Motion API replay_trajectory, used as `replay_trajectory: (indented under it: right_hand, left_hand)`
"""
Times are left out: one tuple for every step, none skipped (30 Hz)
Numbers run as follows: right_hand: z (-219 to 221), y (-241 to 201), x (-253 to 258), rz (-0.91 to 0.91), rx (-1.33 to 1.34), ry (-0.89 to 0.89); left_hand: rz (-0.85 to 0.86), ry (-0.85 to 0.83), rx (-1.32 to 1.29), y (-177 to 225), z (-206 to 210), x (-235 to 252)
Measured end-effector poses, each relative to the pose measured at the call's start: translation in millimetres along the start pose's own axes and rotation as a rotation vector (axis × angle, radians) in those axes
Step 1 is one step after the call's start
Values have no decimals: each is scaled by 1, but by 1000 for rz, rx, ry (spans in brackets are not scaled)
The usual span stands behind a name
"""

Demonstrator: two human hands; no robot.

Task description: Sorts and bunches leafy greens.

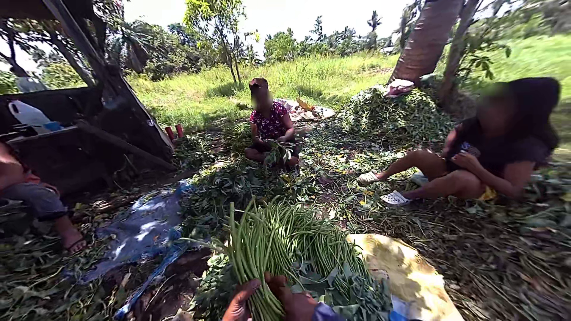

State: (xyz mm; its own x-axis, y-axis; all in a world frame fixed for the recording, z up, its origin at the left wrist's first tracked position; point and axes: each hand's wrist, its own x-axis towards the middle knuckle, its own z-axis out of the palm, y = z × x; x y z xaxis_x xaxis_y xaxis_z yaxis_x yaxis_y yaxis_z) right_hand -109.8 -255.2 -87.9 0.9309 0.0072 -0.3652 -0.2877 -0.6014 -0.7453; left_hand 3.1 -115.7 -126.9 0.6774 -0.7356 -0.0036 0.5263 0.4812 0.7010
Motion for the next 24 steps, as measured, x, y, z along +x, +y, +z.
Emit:
replay_trajectory:
  right_hand:
    - [-3,0,-5,-53,31,-22]
    - [-7,-1,-10,-92,64,-52]
    - [-13,0,-14,-114,106,-78]
    - [-20,3,-18,-110,173,-65]
    - [-28,7,-20,-83,255,-22]
    - [-37,13,-19,-52,350,46]
    - [-44,19,-15,-25,442,144]
    - [-49,26,-10,-19,496,243]
    - [-53,32,-4,-44,495,319]
    - [-55,36,1,-95,468,361]
    - [-53,38,5,-153,433,377]
    - [-50,39,11,-206,400,393]
    - [-43,39,19,-238,372,429]
    - [-38,39,28,-232,354,475]
    - [-33,39,38,-207,354,533]
    - [-29,39,47,-179,376,589]
    - [-27,37,53,-140,407,609]
    - [-28,36,56,-94,432,603]
    - [-32,34,58,-43,446,585]
    - [-36,36,64,14,458,563]
    - [-40,42,72,83,475,522]
    - [-41,54,81,158,488,460]
    - [-40,68,91,234,502,390]
    - [-38,80,97,296,517,318]
  left_hand:
    - [-3,-99,-56,3,-5,3]
    - [-16,-209,-103,7,-8,5]
    - [-25,-285,-130,10,-10,8]
    - [-34,-335,-141,14,-12,9]
    - [-59,-383,-158,17,-13,11]
    - [-90,-418,-178,18,-13,12]
    - [-118,-438,-188,19,-14,13]
    - [-134,-443,-186,19,-14,13]
    - [-141,-427,-178,19,-13,13]
    - [-144,-416,-169,18,-11,13]
    - [-149,-410,-162,17,-10,14]
    - [-155,-410,-145,16,-9,14]
    - [-159,-407,-118,16,-9,15]
    - [-165,-395,-78,16,-8,15]
    - [-176,-365,-18,15,-7,13]
    - [-198,-318,56,15,-5,10]
    - [-223,-271,134,15,-2,6]
    - [-245,-215,207,16,3,2]
    - [-259,-163,266,17,8,-2]
    - [-254,-125,305,19,11,-4]
    - [-229,-97,333,21,12,-6]
    - [-188,-78,355,24,12,-8]
    - [-137,-61,388,28,12,-10]
    - [-89,-60,428,34,11,-12]
